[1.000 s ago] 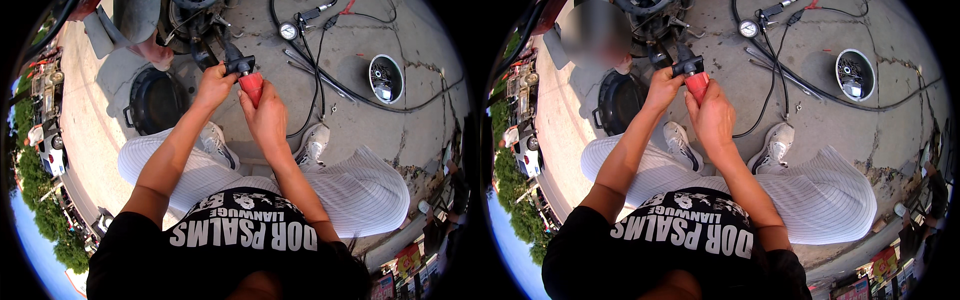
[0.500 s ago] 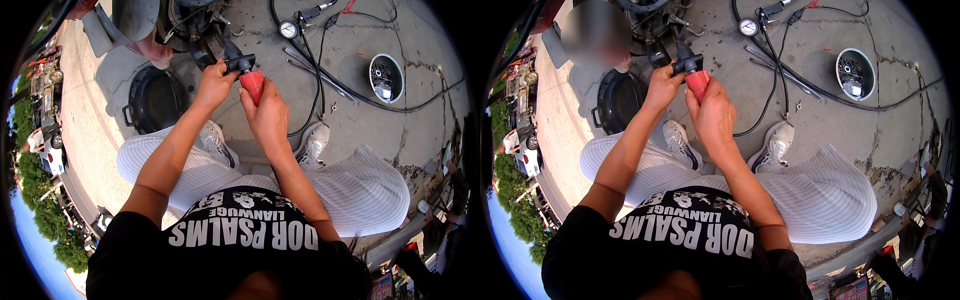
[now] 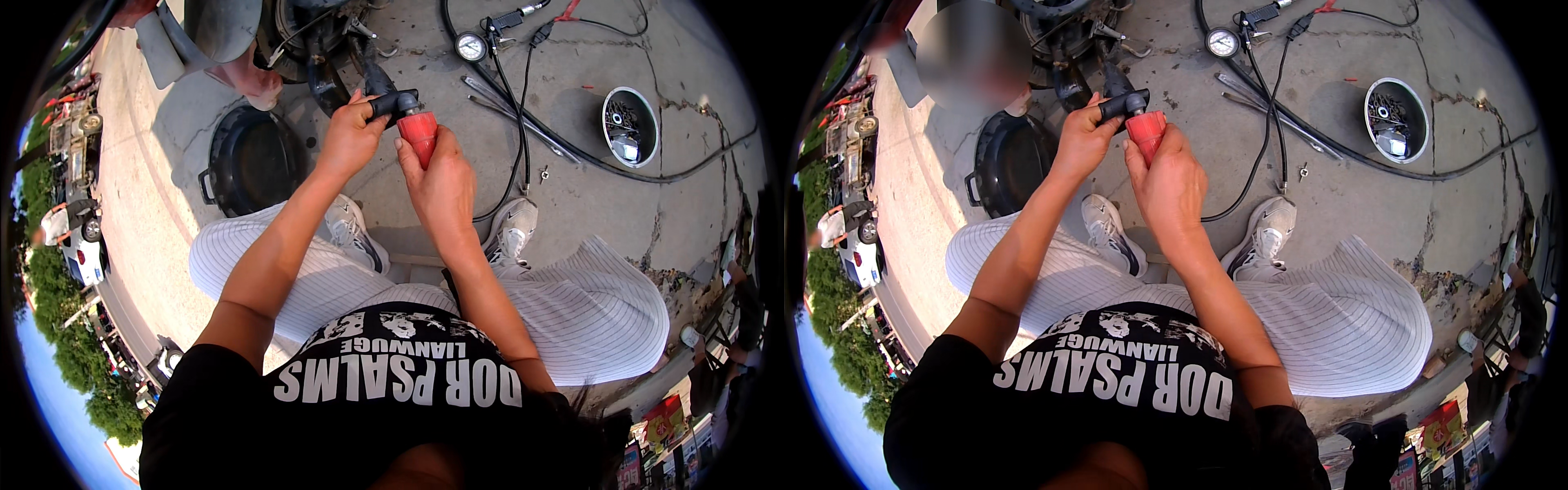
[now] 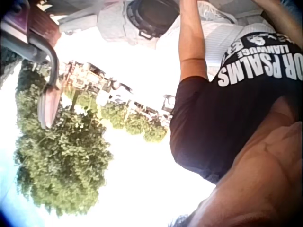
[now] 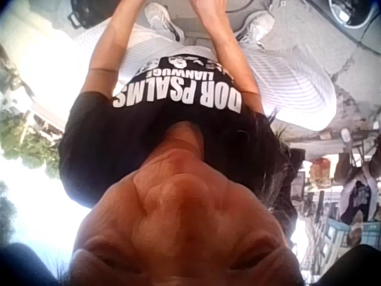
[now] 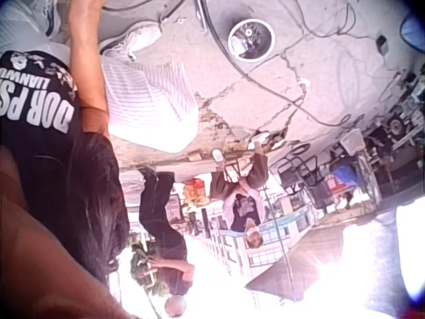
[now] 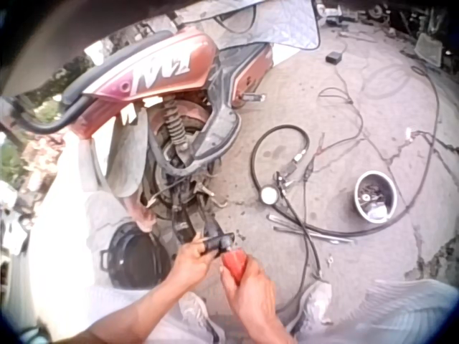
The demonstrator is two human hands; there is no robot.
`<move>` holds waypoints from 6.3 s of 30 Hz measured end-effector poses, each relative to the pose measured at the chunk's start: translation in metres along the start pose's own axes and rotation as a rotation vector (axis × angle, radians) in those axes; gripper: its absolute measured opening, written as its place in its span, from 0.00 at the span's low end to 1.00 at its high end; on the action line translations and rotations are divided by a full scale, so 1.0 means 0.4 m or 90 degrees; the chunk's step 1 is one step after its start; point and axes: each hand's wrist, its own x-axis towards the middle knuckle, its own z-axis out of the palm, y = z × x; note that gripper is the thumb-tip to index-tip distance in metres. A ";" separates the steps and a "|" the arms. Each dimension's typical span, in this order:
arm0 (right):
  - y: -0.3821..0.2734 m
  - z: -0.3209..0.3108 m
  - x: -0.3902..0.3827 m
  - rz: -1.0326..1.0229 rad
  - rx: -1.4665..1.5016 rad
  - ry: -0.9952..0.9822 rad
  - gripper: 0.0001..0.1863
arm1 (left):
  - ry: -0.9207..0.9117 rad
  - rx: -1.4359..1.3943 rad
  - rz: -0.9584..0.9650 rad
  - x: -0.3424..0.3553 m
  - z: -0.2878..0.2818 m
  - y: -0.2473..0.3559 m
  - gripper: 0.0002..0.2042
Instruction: The person uses a red electric tool to grind or clean the rim of a scooter tire. They then apply a substance from a small tube to the tire valve stem and attach a pressure gauge hose to the valve.
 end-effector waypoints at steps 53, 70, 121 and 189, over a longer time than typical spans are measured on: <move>-0.004 -0.010 0.003 -0.001 0.024 0.000 0.22 | 0.007 -0.143 -0.127 -0.016 0.003 0.034 0.07; 0.010 0.016 -0.011 -0.033 -0.001 0.005 0.25 | -0.001 -0.215 -0.203 -0.006 0.006 -0.013 0.08; 0.011 -0.016 0.002 0.011 0.023 -0.001 0.27 | -0.020 0.264 0.261 -0.016 -0.036 0.020 0.13; 0.026 -0.011 -0.007 -0.068 -0.077 0.037 0.26 | -0.044 0.288 0.200 -0.015 -0.041 0.026 0.11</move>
